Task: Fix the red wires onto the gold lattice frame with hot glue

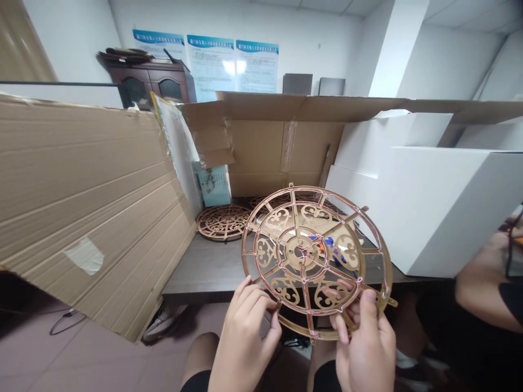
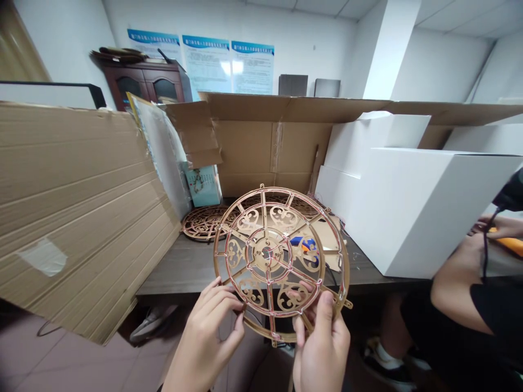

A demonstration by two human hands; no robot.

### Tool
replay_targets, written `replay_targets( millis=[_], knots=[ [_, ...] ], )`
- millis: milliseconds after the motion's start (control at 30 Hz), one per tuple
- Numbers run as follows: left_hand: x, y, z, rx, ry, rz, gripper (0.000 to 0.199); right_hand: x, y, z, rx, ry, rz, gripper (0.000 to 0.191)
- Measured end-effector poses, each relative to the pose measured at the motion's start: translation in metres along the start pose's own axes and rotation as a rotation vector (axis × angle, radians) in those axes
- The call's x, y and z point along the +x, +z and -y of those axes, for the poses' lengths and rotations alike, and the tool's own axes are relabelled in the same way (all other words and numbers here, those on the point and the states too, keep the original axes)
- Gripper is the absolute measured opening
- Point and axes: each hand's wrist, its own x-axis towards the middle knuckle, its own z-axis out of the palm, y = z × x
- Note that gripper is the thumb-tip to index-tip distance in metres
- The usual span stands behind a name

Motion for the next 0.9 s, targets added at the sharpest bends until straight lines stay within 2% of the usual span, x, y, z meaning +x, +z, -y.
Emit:
replay_targets(
  millis=[100,267,400,500,600,800,867,900],
  knots=[
    [0.001,0.0,0.0,0.01,0.0,0.016,0.019,0.001,0.001,-0.001,0.06,0.056,-0.031,0.047],
    [0.002,-0.006,-0.005,-0.028,-0.012,-0.043,0.023,0.001,0.003,-0.002,0.019,0.082,0.008,0.051],
    [0.001,-0.018,-0.01,-0.072,-0.057,0.094,0.018,-0.001,0.002,-0.003,0.002,0.055,-0.012,0.051],
    [0.0,-0.026,-0.012,-0.1,-0.083,0.108,0.017,0.0,0.001,-0.003,-0.011,0.048,-0.015,0.053],
    [0.0,-0.031,-0.013,-0.134,-0.098,0.038,0.016,0.003,-0.001,-0.003,-0.01,0.069,-0.016,0.055],
    [-0.011,-0.043,-0.011,-0.176,-0.126,-0.193,0.022,0.004,-0.001,0.002,0.015,0.108,-0.024,0.052],
    [-0.014,-0.042,-0.008,-0.186,-0.2,-0.275,0.018,0.005,-0.001,0.003,0.027,0.112,-0.031,0.052],
    [-0.014,-0.04,-0.006,-0.214,-0.281,-0.364,0.013,0.005,-0.001,0.003,0.033,0.115,-0.033,0.052]
  ],
)
